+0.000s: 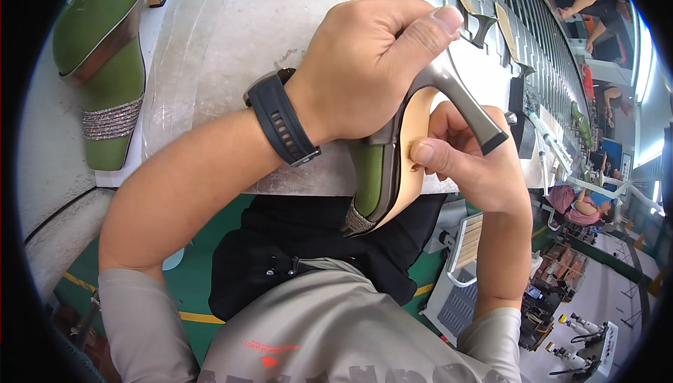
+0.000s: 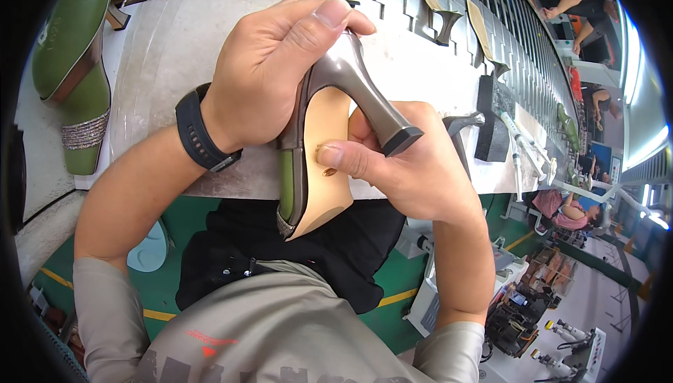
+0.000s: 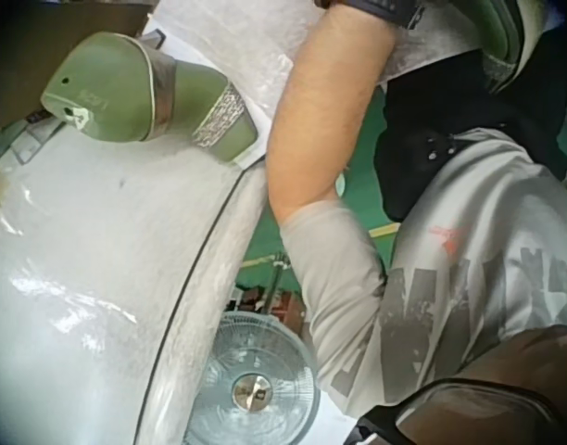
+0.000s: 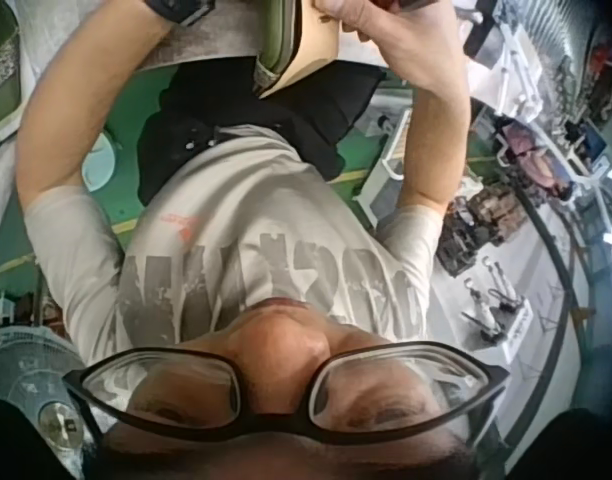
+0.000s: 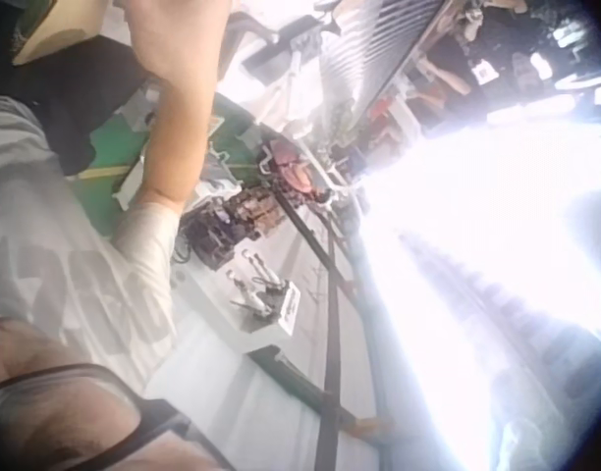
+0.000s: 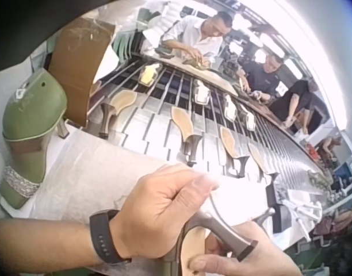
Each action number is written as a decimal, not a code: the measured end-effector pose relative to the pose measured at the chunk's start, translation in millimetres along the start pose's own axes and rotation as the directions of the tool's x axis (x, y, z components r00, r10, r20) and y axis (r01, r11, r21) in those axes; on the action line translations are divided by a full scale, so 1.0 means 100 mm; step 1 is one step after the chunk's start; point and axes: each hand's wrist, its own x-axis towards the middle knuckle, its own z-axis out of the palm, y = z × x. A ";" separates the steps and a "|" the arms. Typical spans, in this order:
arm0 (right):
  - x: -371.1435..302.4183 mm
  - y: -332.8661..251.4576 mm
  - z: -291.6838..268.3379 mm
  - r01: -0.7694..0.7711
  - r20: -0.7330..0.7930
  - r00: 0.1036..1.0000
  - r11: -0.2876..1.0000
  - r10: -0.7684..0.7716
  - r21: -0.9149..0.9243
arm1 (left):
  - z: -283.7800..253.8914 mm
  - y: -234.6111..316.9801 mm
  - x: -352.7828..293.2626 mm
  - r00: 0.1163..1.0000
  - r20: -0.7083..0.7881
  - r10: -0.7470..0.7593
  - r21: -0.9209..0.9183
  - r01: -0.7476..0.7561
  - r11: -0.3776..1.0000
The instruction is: The person assembles high-heeled shoes by fitting soles onto lasted uppers, hammering the edges with a hammer, injecting adhesive along the seams with a syringe, and placing the shoes onto a conveyor belt.
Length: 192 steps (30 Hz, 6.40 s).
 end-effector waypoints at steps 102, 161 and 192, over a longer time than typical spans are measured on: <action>-0.13 0.37 0.13 0.469 -0.051 0.703 0.516 -0.710 -0.717 | -0.17 0.45 -0.91 0.897 0.415 0.149 0.591 -0.391 0.706; -0.16 0.79 -0.53 0.365 -0.089 0.706 0.468 -0.703 -0.805 | 0.13 0.57 -0.56 0.897 0.421 -0.134 0.592 -0.160 0.790; -0.63 1.31 -0.93 0.147 -0.532 0.734 0.863 -0.423 -0.483 | 0.89 0.37 0.22 0.782 0.464 -0.417 0.717 -0.055 0.695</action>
